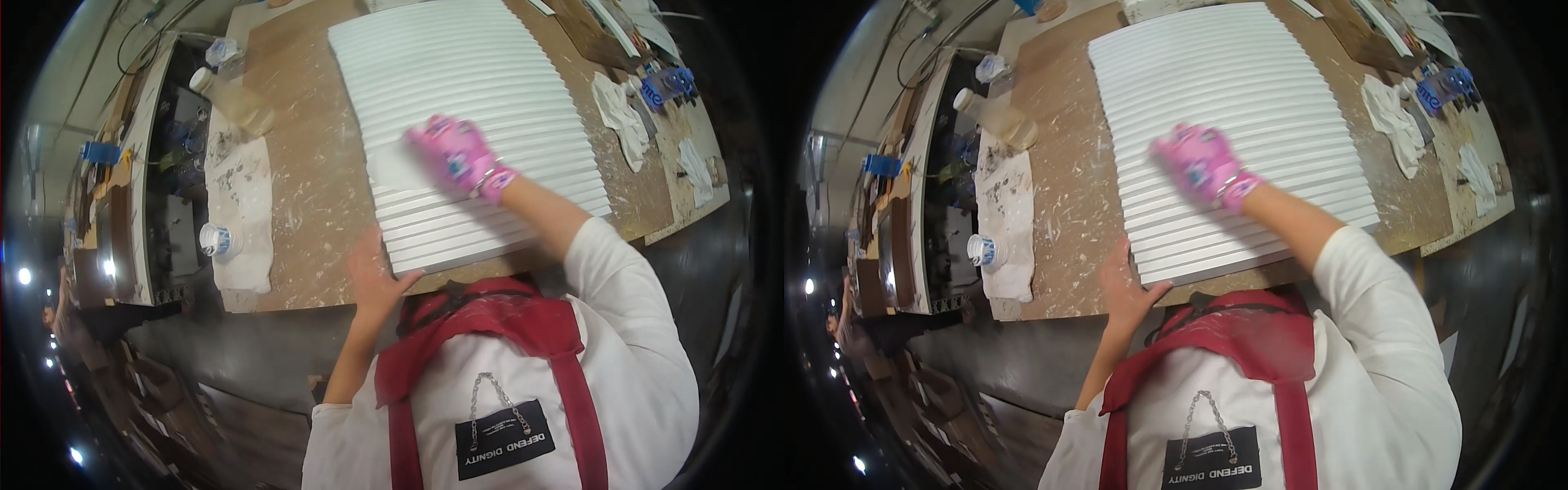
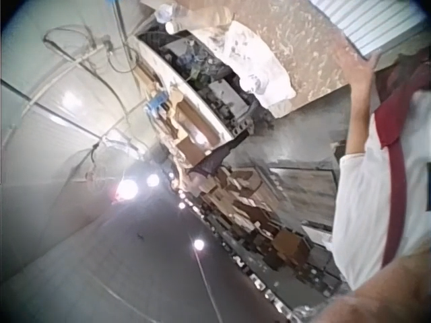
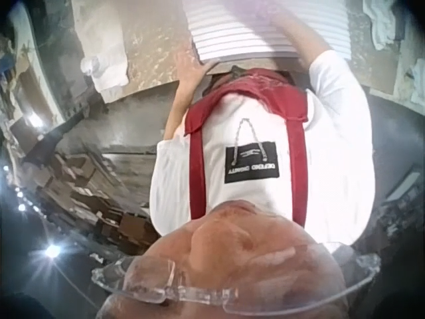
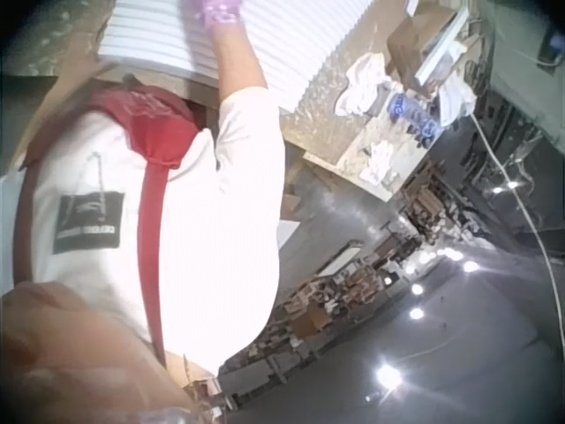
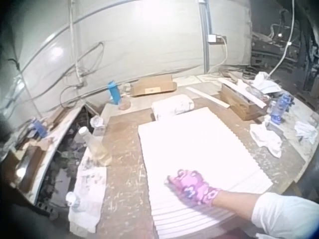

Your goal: The person wipes white grooved wood panels with a cloth, applies a liquid from a bottle to the cloth, and continues cleaning the grooves and flat surfaces of the panels.

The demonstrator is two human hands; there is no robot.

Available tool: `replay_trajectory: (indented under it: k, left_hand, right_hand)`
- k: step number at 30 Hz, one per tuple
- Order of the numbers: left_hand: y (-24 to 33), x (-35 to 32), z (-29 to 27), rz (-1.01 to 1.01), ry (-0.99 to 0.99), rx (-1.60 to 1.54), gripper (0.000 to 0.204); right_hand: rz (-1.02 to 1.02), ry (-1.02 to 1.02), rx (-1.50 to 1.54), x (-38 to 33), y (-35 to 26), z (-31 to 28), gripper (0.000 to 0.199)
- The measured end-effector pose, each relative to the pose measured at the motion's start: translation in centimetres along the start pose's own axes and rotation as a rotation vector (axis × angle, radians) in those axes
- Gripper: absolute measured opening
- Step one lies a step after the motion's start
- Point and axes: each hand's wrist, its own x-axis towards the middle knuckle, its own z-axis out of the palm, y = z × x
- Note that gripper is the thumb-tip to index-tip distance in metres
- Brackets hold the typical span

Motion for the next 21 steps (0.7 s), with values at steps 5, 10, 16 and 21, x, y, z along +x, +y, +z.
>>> replay_trajectory:
  k: [5, 10, 16, 21]
  left_hand:
    - [0.0, 0.0, 0.4, 0.026, 0.006, 0.023, 0.103]
    - [0.0, 0.2, -0.8, 0.045, -0.064, -0.03, 0.095]
    - [-3.2, 5.8, -2.1, -0.224, 0.007, -0.477, 0.062]
    - [-8.2, 13.6, -2.6, -0.233, 0.207, -0.409, 0.049]
  right_hand:
    - [-0.062, -0.013, -0.006, 2.1, -3.9, -0.1, 0.029]
    - [0.089, -0.028, 0.067, 3.4, -2.0, 0.1, 0.02]
    - [-0.106, -0.028, 0.132, 3.7, -4.6, 2.1, 0.019]
    - [0.109, -0.074, -0.073, 3.9, -0.3, 0.7, 0.022]
